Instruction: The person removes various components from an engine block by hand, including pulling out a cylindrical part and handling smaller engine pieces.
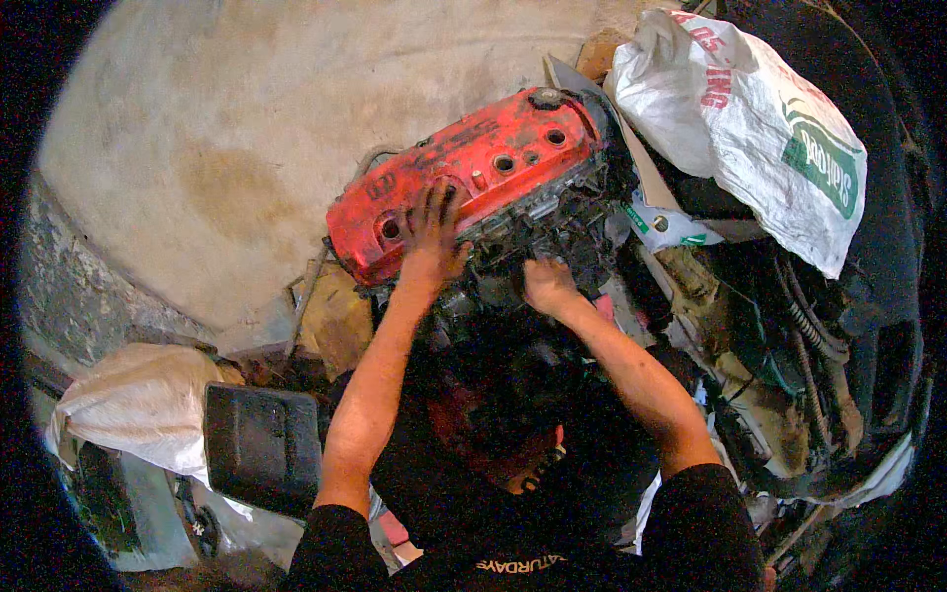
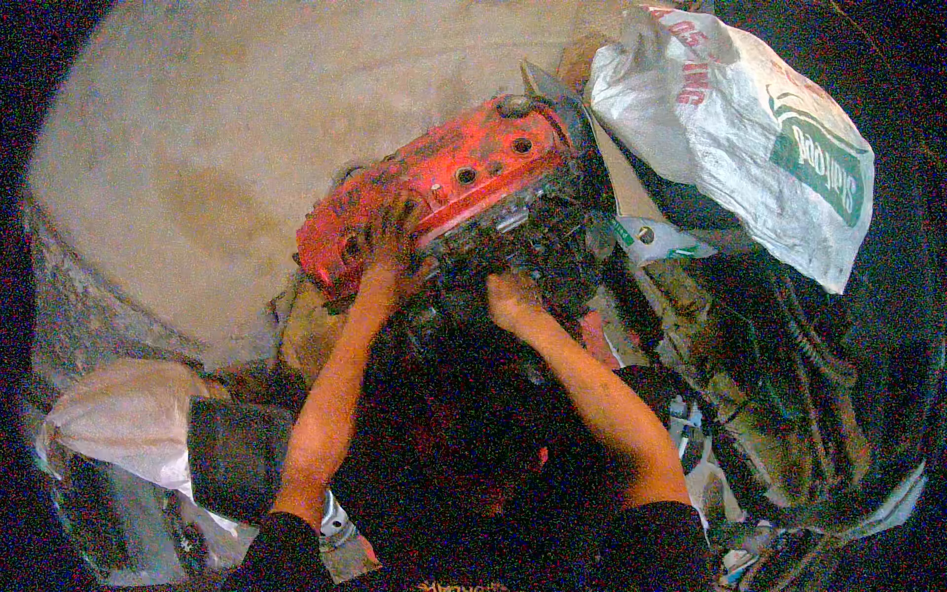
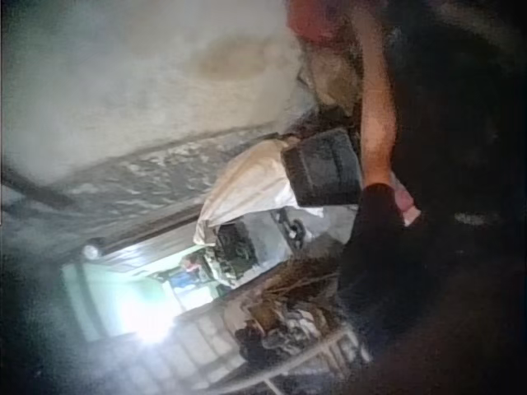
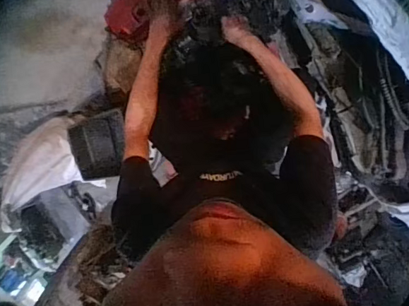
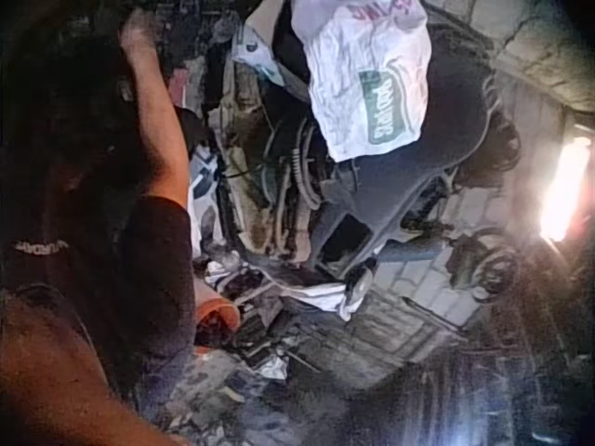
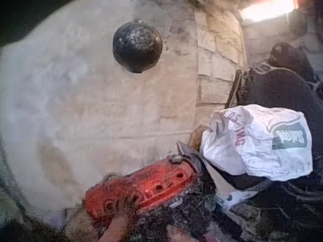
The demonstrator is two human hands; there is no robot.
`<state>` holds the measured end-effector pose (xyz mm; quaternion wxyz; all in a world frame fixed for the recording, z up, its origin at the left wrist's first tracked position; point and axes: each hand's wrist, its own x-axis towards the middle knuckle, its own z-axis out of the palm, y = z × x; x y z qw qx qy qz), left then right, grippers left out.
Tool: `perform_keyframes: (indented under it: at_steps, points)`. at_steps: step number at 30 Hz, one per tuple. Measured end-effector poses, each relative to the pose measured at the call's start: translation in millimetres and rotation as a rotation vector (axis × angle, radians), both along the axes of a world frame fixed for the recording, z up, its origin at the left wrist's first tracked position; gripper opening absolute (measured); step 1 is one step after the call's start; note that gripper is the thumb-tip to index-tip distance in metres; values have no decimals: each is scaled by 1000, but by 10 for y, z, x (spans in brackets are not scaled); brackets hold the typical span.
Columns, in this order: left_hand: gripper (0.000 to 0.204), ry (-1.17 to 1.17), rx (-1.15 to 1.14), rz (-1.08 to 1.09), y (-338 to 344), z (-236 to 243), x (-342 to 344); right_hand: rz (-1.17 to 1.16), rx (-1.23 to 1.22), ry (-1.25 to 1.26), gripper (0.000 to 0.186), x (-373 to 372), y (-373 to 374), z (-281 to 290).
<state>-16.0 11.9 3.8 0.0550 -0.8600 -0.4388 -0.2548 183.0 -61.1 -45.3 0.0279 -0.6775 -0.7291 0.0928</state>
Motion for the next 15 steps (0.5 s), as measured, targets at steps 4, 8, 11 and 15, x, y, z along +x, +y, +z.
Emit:
perform_keyframes:
  at_steps: [4, 8, 11, 15]
  points:
    - [69, -3, 99, -163, -188, 81, 195, -214, 38, -135, 47, 572, -23, -67]
    - [61, -92, 111, -184, -181, -66, 459, -509, 460, 281, 39, 931, 84, 474]
    - [64, -8, 85, -339, -121, -161, 677, -462, 802, 477, 39, 1012, 245, 354]
    - [77, 181, -8, -341, -188, -260, 740, -419, 613, 498, 33, 399, 429, 38]
